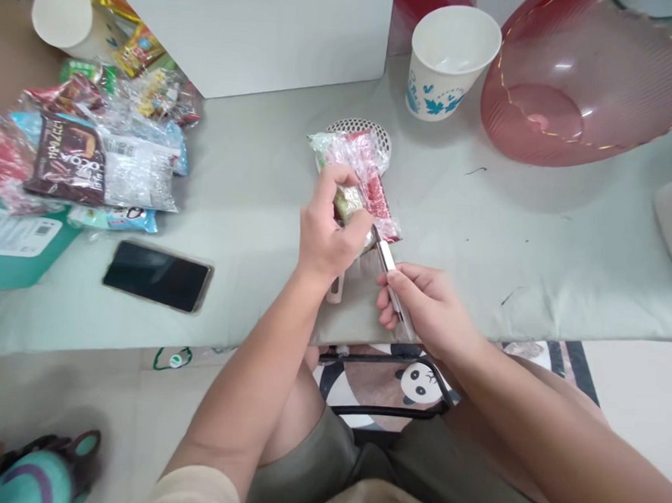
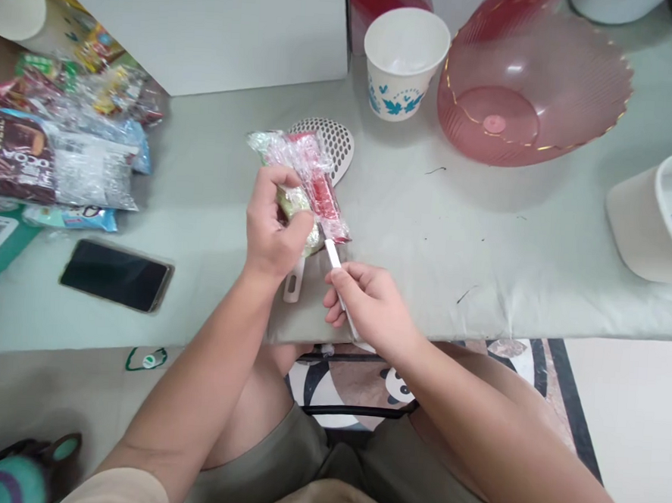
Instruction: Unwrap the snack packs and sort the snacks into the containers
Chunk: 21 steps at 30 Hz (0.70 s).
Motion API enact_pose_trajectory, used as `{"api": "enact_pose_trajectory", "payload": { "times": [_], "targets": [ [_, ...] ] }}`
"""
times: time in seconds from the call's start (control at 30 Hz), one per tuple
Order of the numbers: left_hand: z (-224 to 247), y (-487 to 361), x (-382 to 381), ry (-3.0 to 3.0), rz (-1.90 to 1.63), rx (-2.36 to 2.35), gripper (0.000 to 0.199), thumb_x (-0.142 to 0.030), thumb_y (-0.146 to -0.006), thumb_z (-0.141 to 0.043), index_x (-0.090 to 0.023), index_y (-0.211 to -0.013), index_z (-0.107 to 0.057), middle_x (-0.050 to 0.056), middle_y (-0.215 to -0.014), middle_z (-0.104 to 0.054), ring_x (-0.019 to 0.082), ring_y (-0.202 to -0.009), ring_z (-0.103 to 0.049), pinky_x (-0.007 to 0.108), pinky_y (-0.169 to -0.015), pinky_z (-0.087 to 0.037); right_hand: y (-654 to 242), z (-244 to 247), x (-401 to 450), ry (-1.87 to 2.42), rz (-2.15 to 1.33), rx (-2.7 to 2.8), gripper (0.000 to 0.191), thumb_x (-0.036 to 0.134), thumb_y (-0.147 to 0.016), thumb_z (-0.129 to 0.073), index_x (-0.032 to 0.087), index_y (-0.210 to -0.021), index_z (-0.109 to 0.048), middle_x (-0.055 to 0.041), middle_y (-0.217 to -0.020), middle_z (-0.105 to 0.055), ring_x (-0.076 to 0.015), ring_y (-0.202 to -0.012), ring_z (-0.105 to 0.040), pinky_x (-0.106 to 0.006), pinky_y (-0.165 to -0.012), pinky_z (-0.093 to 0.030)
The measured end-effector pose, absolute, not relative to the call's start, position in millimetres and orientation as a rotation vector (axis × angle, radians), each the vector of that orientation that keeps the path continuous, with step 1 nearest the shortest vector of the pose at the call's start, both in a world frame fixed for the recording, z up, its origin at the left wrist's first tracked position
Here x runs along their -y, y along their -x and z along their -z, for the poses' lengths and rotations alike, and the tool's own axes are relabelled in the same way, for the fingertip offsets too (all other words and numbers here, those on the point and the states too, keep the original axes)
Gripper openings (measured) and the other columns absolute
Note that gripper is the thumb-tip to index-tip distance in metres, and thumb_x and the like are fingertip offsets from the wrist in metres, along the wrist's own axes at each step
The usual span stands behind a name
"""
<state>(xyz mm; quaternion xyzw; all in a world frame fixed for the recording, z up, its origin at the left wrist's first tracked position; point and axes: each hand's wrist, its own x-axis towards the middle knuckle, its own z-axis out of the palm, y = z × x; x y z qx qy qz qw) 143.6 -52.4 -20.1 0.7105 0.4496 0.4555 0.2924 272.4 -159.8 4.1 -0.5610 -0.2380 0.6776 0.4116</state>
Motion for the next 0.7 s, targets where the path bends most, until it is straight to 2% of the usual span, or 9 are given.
{"api": "enact_pose_trajectory", "payload": {
  "times": [0.1, 0.3, 0.43, 0.5, 0.57, 0.63, 0.7],
  "targets": [
    [22, -142, 49, -1.809, -1.225, -1.180, 0.020, -0.025, -0.087, -0.058, -0.027, -0.104, -0.049, -0.001, -0.089, -0.055, 0.010, -0.056, -0.038, 0.029, -0.056, -0.037, -272, -5, 162, 1.448, -1.675, 0.666, 0.038, 0.053, -0.081, -0.074, 0.016, -0.081, -0.064, 0.0016, -0.062, -0.064, -0.0088, -0.048, -0.060, -0.021, -0.047, -0.051],
    [31, -140, 40, -1.616, -1.202, -1.226, 0.018, -0.038, -0.100, -0.051, -0.031, -0.116, -0.045, -0.002, -0.076, -0.046, 0.012, -0.056, -0.049, 0.027, -0.051, -0.040, -273, -2, 166, 1.496, -1.665, 0.779, 0.032, 0.049, -0.088, -0.067, 0.017, -0.082, -0.063, -0.0002, -0.066, -0.065, -0.0101, -0.052, -0.061, -0.023, -0.050, -0.051],
    [34, -135, 28, -1.436, -1.258, -1.168, 0.020, -0.042, -0.103, -0.045, -0.032, -0.120, -0.041, 0.000, -0.081, -0.050, 0.013, -0.063, -0.056, 0.028, -0.055, -0.048, -285, -4, 167, 1.500, -1.613, 0.958, 0.032, 0.049, -0.092, -0.061, 0.018, -0.086, -0.064, -0.0008, -0.067, -0.065, -0.0121, -0.053, -0.061, -0.025, -0.052, -0.050],
    [33, -133, 23, -1.362, -1.297, -1.104, 0.018, -0.042, -0.104, -0.042, -0.030, -0.118, -0.042, 0.002, -0.090, -0.055, 0.015, -0.073, -0.062, 0.030, -0.060, -0.053, -297, -6, 164, 1.575, -1.364, 1.173, 0.028, 0.045, -0.094, -0.058, 0.019, -0.088, -0.067, -0.0019, -0.069, -0.066, -0.0144, -0.058, -0.062, -0.028, -0.056, -0.050],
    [32, -132, 22, -1.344, -1.307, -1.049, 0.018, -0.041, -0.106, -0.035, -0.028, -0.115, -0.044, 0.004, -0.096, -0.057, 0.016, -0.080, -0.065, 0.031, -0.065, -0.056, -313, -5, 159, 1.695, -0.921, 1.387, 0.023, 0.039, -0.095, -0.057, 0.021, -0.090, -0.071, -0.0049, -0.078, -0.069, -0.0182, -0.069, -0.066, -0.031, -0.064, -0.051],
    [31, -132, 23, -1.385, -1.253, -1.029, 0.026, -0.043, -0.108, -0.027, -0.027, -0.113, -0.047, 0.004, -0.097, -0.057, 0.016, -0.081, -0.066, 0.031, -0.066, -0.056, -331, 2, 152, 1.820, -0.478, 1.513, 0.022, 0.035, -0.095, -0.056, 0.022, -0.098, -0.074, -0.0094, -0.094, -0.073, -0.0233, -0.084, -0.069, -0.037, -0.075, -0.054],
    [32, -133, 26, -1.473, -1.150, -1.033, 0.032, -0.048, -0.108, -0.025, -0.028, -0.113, -0.050, 0.004, -0.093, -0.056, 0.016, -0.077, -0.065, 0.029, -0.065, -0.055, -350, 13, 144, 1.963, -0.217, 1.584, 0.027, 0.033, -0.095, -0.055, 0.022, -0.109, -0.075, -0.0127, -0.105, -0.073, -0.0281, -0.095, -0.069, -0.043, -0.083, -0.054]
  ]
}}
